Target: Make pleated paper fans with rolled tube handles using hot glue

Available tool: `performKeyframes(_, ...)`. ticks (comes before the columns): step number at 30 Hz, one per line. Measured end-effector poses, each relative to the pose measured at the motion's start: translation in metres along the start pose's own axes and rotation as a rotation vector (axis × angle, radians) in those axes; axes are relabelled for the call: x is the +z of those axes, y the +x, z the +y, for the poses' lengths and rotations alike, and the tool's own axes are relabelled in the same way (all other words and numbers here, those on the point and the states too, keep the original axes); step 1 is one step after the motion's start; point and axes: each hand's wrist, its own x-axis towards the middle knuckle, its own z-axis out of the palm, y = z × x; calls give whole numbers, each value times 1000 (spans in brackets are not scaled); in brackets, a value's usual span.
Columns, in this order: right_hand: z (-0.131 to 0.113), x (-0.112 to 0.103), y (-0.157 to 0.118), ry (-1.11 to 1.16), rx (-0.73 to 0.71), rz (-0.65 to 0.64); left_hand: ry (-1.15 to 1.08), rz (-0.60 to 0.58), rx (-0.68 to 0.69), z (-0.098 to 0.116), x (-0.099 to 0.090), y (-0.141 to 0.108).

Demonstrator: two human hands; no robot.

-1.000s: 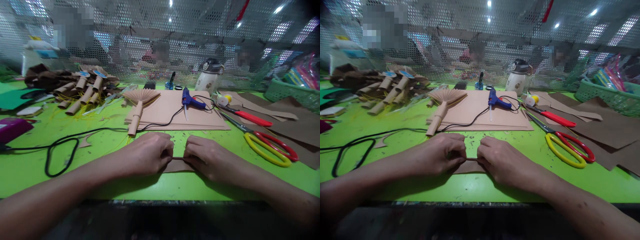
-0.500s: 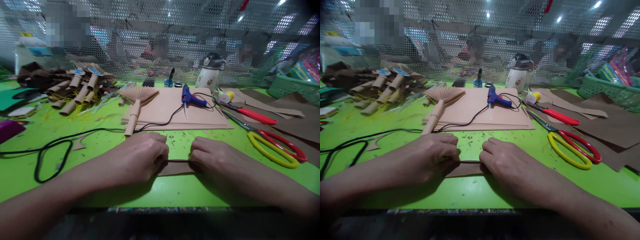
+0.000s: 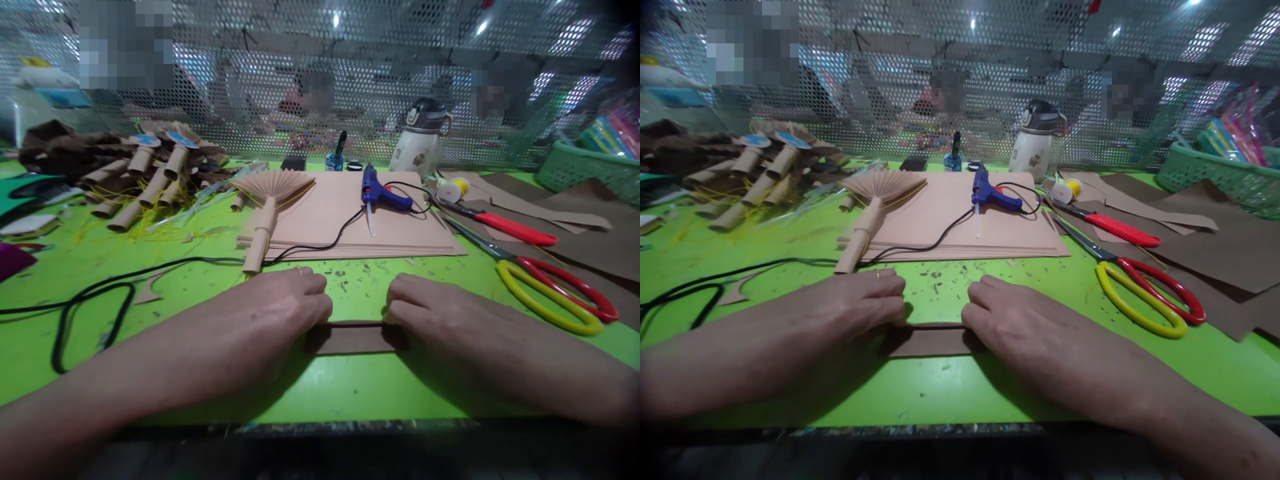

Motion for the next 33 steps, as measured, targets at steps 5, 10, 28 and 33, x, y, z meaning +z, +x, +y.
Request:
performKeyframes(5,1,2,2,-11,-29,103,47,-81,-9,3,-11,3)
performKeyframes(10,-4,1,7,-46,-34,155,-213,-104,-113,3,-23,16)
performKeyframes(28,-13,-1,17,-279,-213,357,-519,-163,-344,-1,-7,25)
performKeyframes(33,-10,-1,18,-27,-143,413,-498,-128,-365,0,-6,26)
